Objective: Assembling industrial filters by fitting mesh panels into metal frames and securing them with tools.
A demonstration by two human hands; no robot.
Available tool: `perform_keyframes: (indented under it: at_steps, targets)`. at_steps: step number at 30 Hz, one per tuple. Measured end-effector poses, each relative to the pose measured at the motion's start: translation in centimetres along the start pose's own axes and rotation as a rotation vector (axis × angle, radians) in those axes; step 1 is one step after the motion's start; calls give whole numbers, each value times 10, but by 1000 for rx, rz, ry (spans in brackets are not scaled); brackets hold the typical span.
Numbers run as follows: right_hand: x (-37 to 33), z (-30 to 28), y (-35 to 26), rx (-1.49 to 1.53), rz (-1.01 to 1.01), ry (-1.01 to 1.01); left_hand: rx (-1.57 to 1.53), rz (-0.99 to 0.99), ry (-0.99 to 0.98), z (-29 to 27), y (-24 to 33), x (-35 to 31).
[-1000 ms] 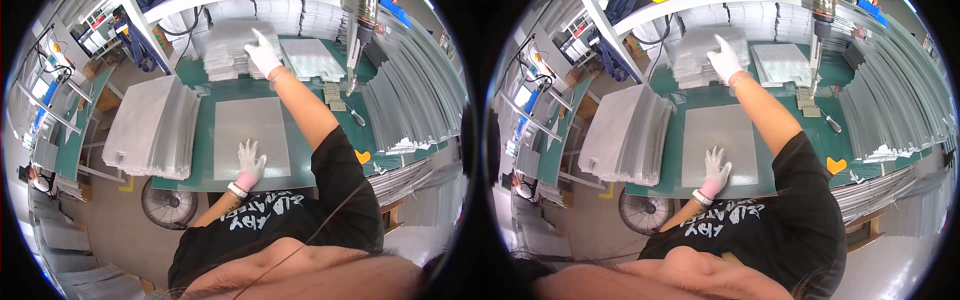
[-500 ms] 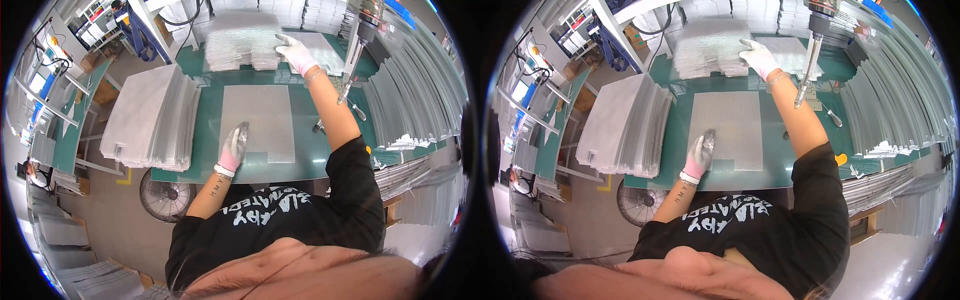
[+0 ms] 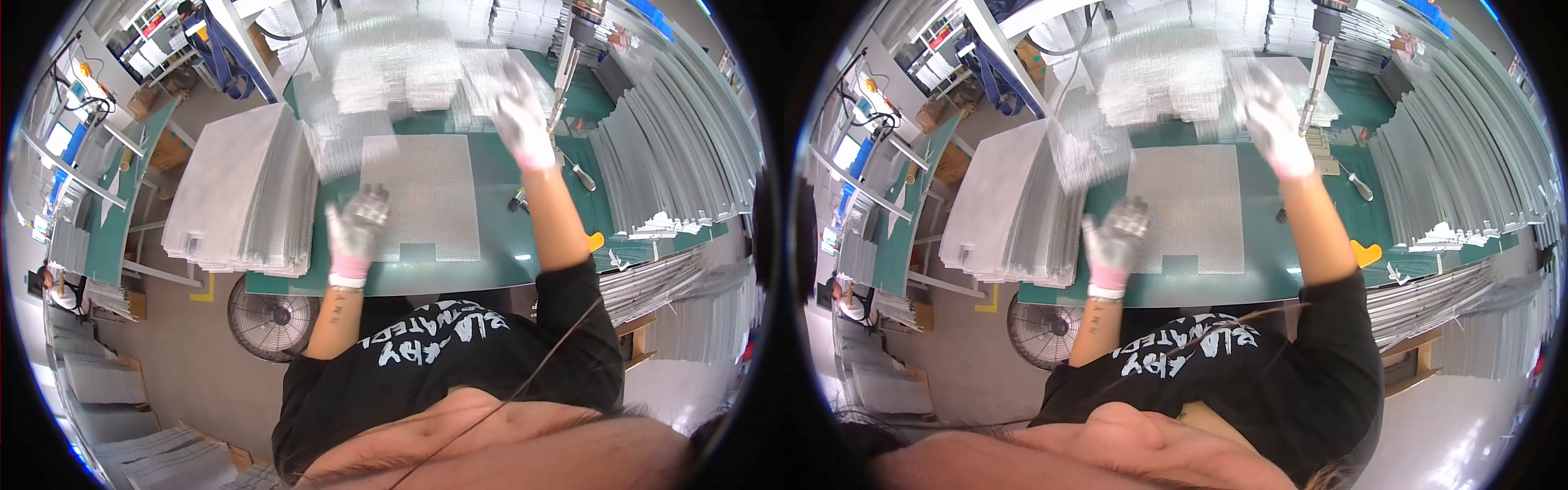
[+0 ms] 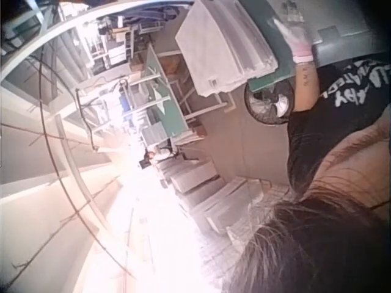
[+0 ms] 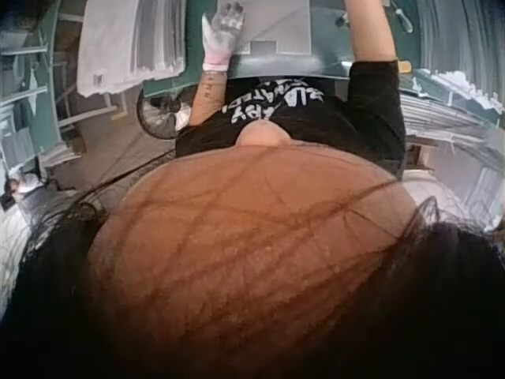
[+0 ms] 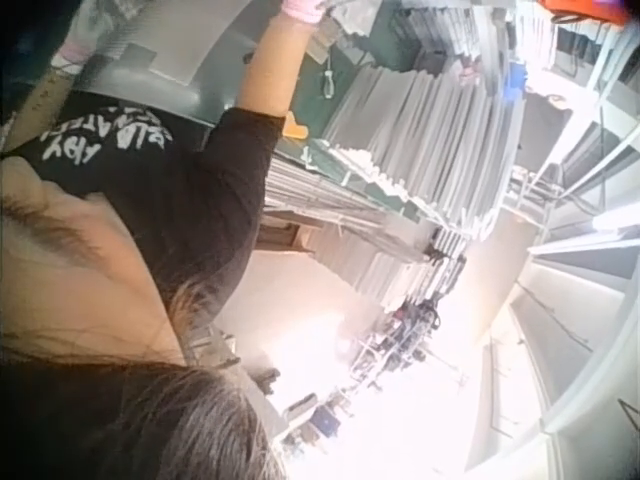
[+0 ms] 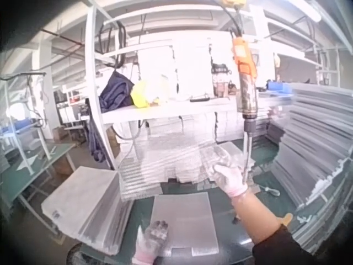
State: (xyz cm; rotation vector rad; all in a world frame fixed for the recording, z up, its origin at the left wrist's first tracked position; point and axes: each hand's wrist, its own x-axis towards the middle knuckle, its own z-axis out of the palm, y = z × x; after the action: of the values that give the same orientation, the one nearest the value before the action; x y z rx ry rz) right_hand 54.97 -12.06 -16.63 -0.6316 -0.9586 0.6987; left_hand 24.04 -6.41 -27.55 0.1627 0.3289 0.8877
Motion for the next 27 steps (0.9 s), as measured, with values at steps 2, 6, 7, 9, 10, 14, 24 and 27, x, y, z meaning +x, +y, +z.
perform_keyframes:
  at_steps: [2,6,7,9,10,14,24,27]
  targets:
    - [-71,4,-13,-536,135,48,107,132,-211,20,27,-32]
    - [-183,25,-8,-1008,-85,-189,1200,503,-116,11,39,-70]
    - [-195,31,-8,-1027,-25,-152,1620,778,-39,10,34,-64]
    - [-213,34,1,-1088,109,-79,1994,389,281,11,27,-64]
    - [-218,33,7,-1113,214,-44,1955,519,192,-3,23,-55]
    - [-210,28,24,-1120,286,72,2058,544,108,-17,17,-19]
    - [-212,5,56,-1272,293,42,2193,387,143,-39,8,11]
    - [-215,3,60,-1293,302,22,2237,326,184,-37,7,11]
